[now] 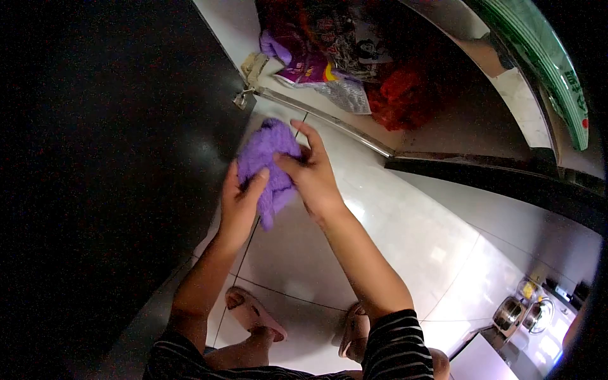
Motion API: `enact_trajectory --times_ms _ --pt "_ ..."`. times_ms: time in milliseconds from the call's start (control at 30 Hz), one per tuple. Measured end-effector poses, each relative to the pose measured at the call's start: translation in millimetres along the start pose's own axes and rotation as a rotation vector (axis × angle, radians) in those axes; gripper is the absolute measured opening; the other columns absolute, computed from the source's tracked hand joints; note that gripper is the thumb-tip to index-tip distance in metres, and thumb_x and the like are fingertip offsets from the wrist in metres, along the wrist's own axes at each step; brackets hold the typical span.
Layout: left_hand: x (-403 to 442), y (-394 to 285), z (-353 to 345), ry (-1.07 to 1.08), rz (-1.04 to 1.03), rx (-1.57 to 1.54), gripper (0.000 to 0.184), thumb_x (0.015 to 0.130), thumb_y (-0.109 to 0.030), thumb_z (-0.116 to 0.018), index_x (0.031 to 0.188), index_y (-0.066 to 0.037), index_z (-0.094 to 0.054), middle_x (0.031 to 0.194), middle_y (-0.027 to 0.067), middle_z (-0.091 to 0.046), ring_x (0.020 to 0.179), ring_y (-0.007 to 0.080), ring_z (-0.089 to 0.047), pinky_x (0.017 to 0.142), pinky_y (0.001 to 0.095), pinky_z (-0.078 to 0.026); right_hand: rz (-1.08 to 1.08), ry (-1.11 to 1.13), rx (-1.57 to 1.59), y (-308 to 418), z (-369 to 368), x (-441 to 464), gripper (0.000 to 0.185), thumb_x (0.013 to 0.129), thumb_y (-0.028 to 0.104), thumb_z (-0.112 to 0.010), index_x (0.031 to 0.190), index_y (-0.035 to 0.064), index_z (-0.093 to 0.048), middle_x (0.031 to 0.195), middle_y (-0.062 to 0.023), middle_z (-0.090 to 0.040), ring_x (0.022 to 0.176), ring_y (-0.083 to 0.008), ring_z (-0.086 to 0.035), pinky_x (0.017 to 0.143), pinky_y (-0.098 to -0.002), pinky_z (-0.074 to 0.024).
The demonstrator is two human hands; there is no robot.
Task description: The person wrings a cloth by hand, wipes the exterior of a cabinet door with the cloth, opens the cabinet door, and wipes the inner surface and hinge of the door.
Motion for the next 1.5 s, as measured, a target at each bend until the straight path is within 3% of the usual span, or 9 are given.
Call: enact_trajectory --times_ms 133,233,333,433,667,800,900,1233,1500 --pt "23.5 -13.0 -14.5 -0.076 -0.127 -0.224 0.045 0.086 -0.007 -0.056 0.126 0.0 -0.035 0.117 0.0123 -0.05 0.106 0.0149 -0.049 0.092 0.0285 -0.039 0.616 -0.121 -0.432 8.0 -27.5 39.0 0.037 0.08 -0.002 -0.056 0.115 0.0054 -0.048 0.097 -0.0086 -0.056 0.089 -0.0162 -0.054 0.08 -0.0252 -0.0425" --pt "41.9 -14.8 -34.0 -0.231 -0.374 -0.246 0.052 0.086 -0.004 -0.052 0.134 -0.004 -0.031 0.122 0.0118 -0.047 0.109 0.0154 -0.047 0.095 0.0307 -0.037 0.885 -0.324 -0.709 20.2 -44.3 74.7 0.03 0.078 0.004 -0.058 0.108 0.0038 -0.055 0.095 -0.0146 -0.058 0.09 -0.0237 -0.057 0.081 -0.0307 -0.0444" --pt "68.4 -8.2 -30.0 0.024 -0.211 -0.104 0.06 0.086 -0.005 -0.05 0.14 -0.009 -0.025 0.126 0.0089 -0.043 0.114 0.016 -0.044 0.096 0.031 -0.036 0.925 -0.502 -0.998 35.7 -46.3 118.8 0.03 0.075 0.01 -0.059 0.104 0.0035 -0.059 0.097 -0.0219 -0.057 0.093 -0.034 -0.057 0.082 -0.0392 -0.0455" --pt "75.3 -7.9 -32.4 0.101 0.006 -0.485 0.056 0.088 -0.008 -0.045 0.141 -0.01 -0.026 0.135 0.0036 -0.039 0.117 0.0157 -0.043 0.096 0.0315 -0.034 0.813 -0.428 -1.16 31.8 -47.4 149.1 0.032 0.074 0.013 -0.057 0.105 0.0053 -0.061 0.101 -0.0253 -0.056 0.093 -0.041 -0.055 0.081 -0.0451 -0.0458" --pt "78.2 0.1 -26.9 0.075 0.006 -0.504 0.051 0.088 -0.007 -0.043 0.137 -0.009 -0.031 0.132 0.0044 -0.043 0.118 0.0174 -0.043 0.097 0.0337 -0.034 0.792 -0.438 -1.587 25.7 -55.6 149.2 0.023 0.071 0.006 -0.055 0.093 0.0048 -0.062 0.092 -0.0172 -0.057 0.087 -0.0313 -0.06 0.072 -0.0405 -0.0505" --pt "63.4 1.6 -26.5 0.053 0.037 -0.459 0.05 0.087 -0.006 -0.042 0.136 -0.009 -0.033 0.13 0.004 -0.044 0.118 0.0166 -0.043 0.098 0.0338 -0.033 0.81 -0.27 -1.794 23.9 -58.0 130.2 0.018 0.074 0.006 -0.055 0.086 0.0001 -0.065 0.095 -0.0153 -0.059 0.089 -0.0269 -0.06 0.067 -0.0358 -0.0532" --pt "57.4 5.4 -29.2 0.045 0.05 -0.439 0.049 0.087 -0.006 -0.042 0.134 -0.009 -0.035 0.128 0.0032 -0.045 0.117 0.0157 -0.043 0.098 0.0334 -0.032 0.873 -0.165 -1.75 21.0 -52.6 123.5 0.018 0.073 0.007 -0.056 0.087 0.0014 -0.065 0.095 -0.0148 -0.059 0.089 -0.0268 -0.06 0.067 -0.0352 -0.0534" --pt "69.9 -5.6 -33.2 0.034 0.044 -0.576 0.041 0.089 -0.01 -0.042 0.13 -0.009 -0.04 0.127 0.0034 -0.046 0.118 0.015 -0.043 0.098 0.0321 -0.033 0.707 -0.338 -1.597 31.4 -57.6 144.3 0.021 0.072 0.006 -0.056 0.091 0.0098 -0.064 0.091 -0.0146 -0.058 0.088 -0.0307 -0.059 0.073 -0.039 -0.0503" --pt "53.0 5.0 -26.5 0.05 0.052 -0.535 0.047 0.089 -0.007 -0.043 0.135 -0.003 -0.033 0.135 0.0067 -0.039 0.125 0.0176 -0.037 0.105 0.0345 -0.027 0.717 -0.095 -1.344 26.9 -38.2 122.7 0.029 0.073 0.011 -0.056 0.1 0.0119 -0.065 0.09 -0.0117 -0.059 0.087 -0.0323 -0.058 0.076 -0.0418 -0.0469"
Point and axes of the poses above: each hand's wrist, its own x-axis towards the middle knuckle, its own z-axis out of the back of the hand, y = z × x, the point moved 1 cm from there along x, towards the middle knuckle
